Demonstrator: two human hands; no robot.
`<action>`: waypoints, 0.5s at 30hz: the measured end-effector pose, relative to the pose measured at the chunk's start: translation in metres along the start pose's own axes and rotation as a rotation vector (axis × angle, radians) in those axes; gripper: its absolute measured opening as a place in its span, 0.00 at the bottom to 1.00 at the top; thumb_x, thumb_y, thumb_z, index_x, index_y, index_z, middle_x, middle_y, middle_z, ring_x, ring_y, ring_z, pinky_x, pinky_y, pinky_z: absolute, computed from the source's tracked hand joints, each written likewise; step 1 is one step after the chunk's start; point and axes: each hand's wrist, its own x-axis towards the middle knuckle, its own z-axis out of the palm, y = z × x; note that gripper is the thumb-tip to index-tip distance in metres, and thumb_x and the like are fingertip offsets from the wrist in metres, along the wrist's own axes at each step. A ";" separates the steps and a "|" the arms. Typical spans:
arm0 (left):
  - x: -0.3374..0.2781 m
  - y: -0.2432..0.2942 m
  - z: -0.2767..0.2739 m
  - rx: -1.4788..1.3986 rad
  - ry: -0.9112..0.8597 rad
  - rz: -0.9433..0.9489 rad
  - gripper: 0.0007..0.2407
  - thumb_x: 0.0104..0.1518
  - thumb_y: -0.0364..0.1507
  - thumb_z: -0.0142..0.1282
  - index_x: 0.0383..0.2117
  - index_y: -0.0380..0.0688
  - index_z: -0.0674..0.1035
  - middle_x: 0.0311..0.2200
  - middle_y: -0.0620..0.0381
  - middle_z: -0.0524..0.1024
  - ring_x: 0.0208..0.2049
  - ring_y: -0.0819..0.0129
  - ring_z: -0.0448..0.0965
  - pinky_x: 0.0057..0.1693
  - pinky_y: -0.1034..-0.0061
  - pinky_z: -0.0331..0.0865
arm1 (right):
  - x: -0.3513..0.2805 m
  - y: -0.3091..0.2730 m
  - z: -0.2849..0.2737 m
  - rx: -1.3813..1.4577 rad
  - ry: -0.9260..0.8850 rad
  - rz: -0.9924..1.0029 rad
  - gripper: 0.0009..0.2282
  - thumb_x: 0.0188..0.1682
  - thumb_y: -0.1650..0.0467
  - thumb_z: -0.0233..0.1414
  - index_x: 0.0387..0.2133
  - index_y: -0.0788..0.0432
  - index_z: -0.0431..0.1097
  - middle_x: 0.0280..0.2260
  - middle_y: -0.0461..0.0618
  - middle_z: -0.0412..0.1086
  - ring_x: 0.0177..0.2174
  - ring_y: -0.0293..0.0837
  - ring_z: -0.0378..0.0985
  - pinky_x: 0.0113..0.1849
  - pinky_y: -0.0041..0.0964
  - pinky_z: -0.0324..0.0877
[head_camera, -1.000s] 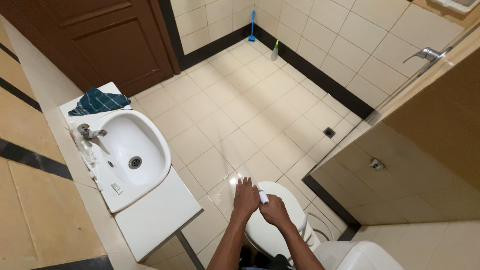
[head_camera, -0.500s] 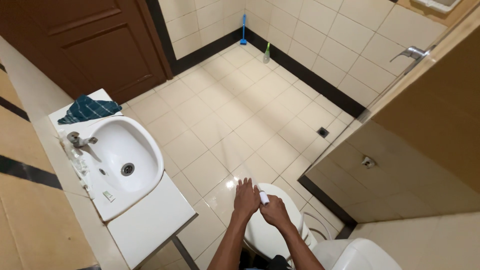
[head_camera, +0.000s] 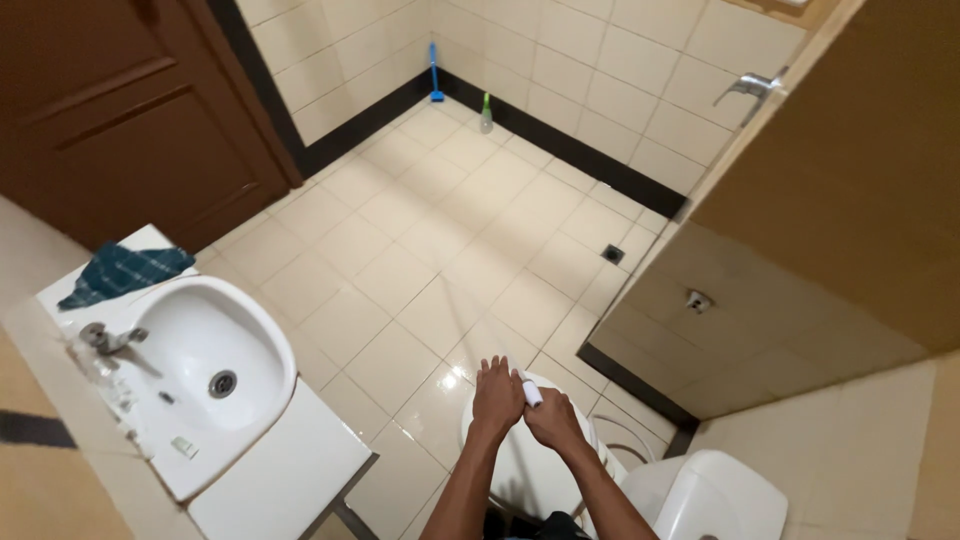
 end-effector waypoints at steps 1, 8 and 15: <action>0.001 0.003 0.001 0.003 -0.008 0.011 0.24 0.67 0.35 0.36 0.64 0.30 0.64 0.67 0.36 0.59 0.71 0.40 0.50 0.73 0.56 0.44 | 0.001 0.003 -0.002 0.005 0.011 0.007 0.12 0.44 0.65 0.54 0.27 0.65 0.75 0.29 0.67 0.76 0.33 0.66 0.78 0.37 0.55 0.71; 0.007 0.013 0.021 0.000 -0.049 0.080 0.24 0.67 0.36 0.36 0.63 0.29 0.65 0.66 0.35 0.60 0.70 0.39 0.51 0.72 0.55 0.44 | -0.001 0.017 -0.014 0.057 0.085 0.042 0.10 0.43 0.67 0.53 0.28 0.63 0.75 0.30 0.67 0.76 0.34 0.67 0.78 0.38 0.56 0.72; 0.008 0.020 0.032 0.011 -0.034 0.177 0.23 0.67 0.36 0.35 0.62 0.29 0.67 0.65 0.33 0.62 0.69 0.36 0.53 0.72 0.53 0.45 | -0.003 0.026 -0.018 0.084 0.153 0.063 0.11 0.43 0.66 0.55 0.26 0.65 0.74 0.27 0.69 0.74 0.32 0.67 0.79 0.36 0.56 0.71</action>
